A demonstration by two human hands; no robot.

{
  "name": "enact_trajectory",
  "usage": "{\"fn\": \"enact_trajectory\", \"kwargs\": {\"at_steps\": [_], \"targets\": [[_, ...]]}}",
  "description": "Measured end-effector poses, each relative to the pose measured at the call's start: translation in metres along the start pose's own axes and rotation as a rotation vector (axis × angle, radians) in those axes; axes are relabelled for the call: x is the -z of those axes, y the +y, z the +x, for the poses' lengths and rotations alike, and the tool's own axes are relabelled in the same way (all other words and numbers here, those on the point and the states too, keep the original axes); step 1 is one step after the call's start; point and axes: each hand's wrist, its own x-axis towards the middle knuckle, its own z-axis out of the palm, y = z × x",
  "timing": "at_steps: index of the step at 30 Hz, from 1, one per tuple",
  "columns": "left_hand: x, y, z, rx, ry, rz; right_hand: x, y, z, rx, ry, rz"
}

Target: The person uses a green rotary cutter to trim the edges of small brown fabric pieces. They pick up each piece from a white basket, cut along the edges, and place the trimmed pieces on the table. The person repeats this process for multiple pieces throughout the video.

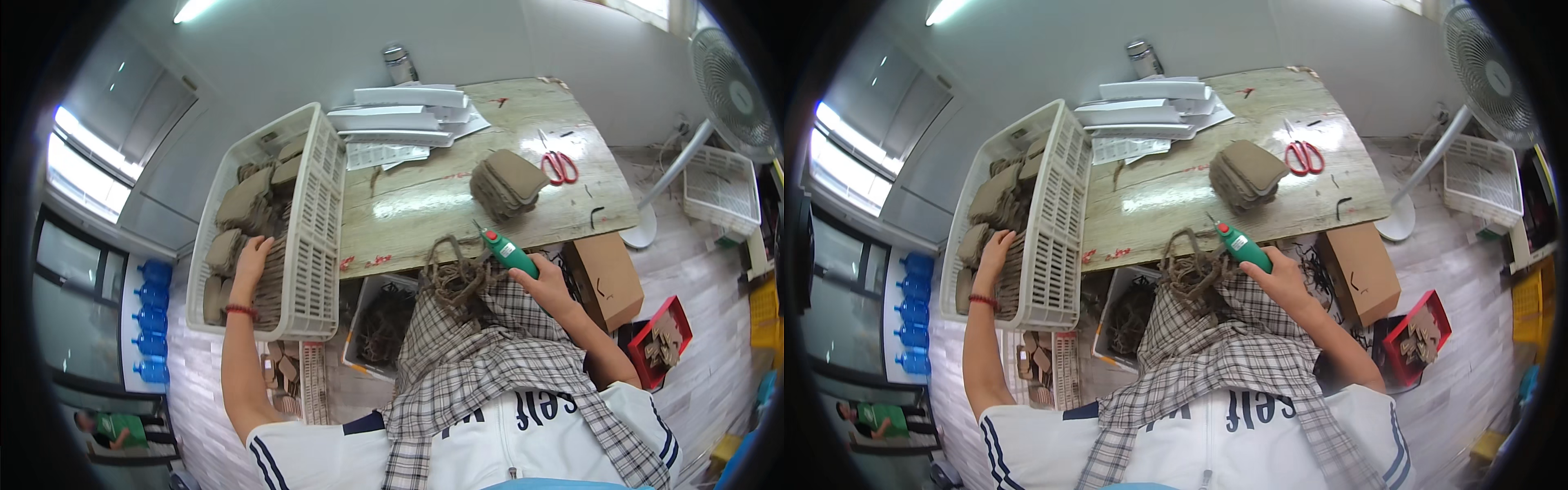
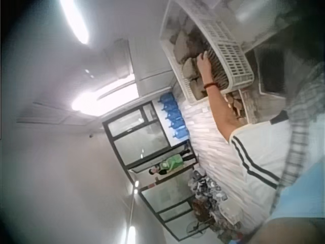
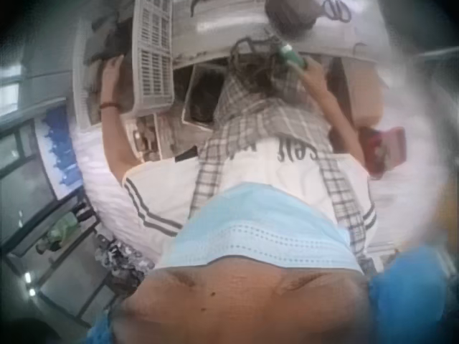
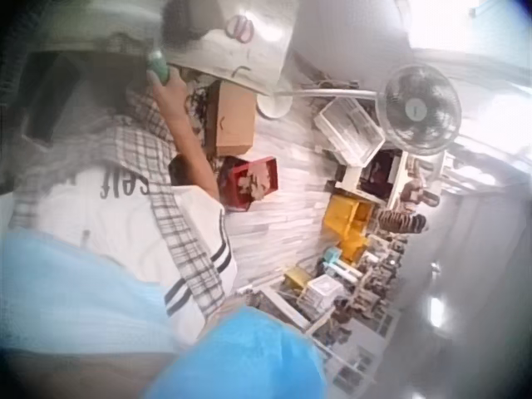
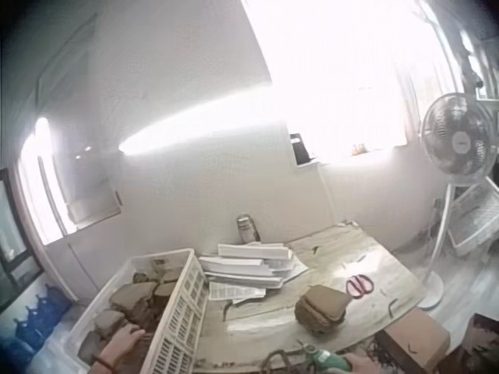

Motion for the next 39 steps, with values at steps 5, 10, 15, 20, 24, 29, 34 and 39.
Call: {"fn": "enact_trajectory", "kwargs": {"at_steps": [5, 10, 15, 20, 24, 29, 34, 39], "targets": [[0.017, 0.102, -0.024, -0.399, 0.259, 0.238, 0.023, -0.007, -0.018, -0.003, 0.028, -0.051], [-0.024, 0.253, -0.052, -0.911, 0.243, 0.114, 0.035, 0.004, -0.040, 0.032, 0.059, -0.050], [-0.157, 0.352, -0.015, -1.307, 0.027, 0.076, 0.042, 0.011, -0.058, -0.020, 0.090, -0.035], [-0.271, 0.414, 0.015, -1.297, -0.309, 0.220, 0.053, 0.014, -0.074, -0.060, 0.143, -0.062], [-0.288, 0.423, 0.031, -1.109, -0.626, 0.273, 0.060, 0.016, -0.081, -0.092, 0.181, -0.049], [-0.265, 0.379, 0.030, -0.933, -0.548, 0.063, 0.057, 0.033, -0.076, -0.074, 0.219, -0.085], [-0.254, 0.313, -0.006, -0.480, -0.176, -0.213, 0.048, 0.024, -0.056, -0.071, 0.184, -0.028], [-0.276, 0.267, -0.027, -0.241, 0.014, -0.614, 0.040, 0.025, -0.037, -0.055, 0.197, -0.031]]}}
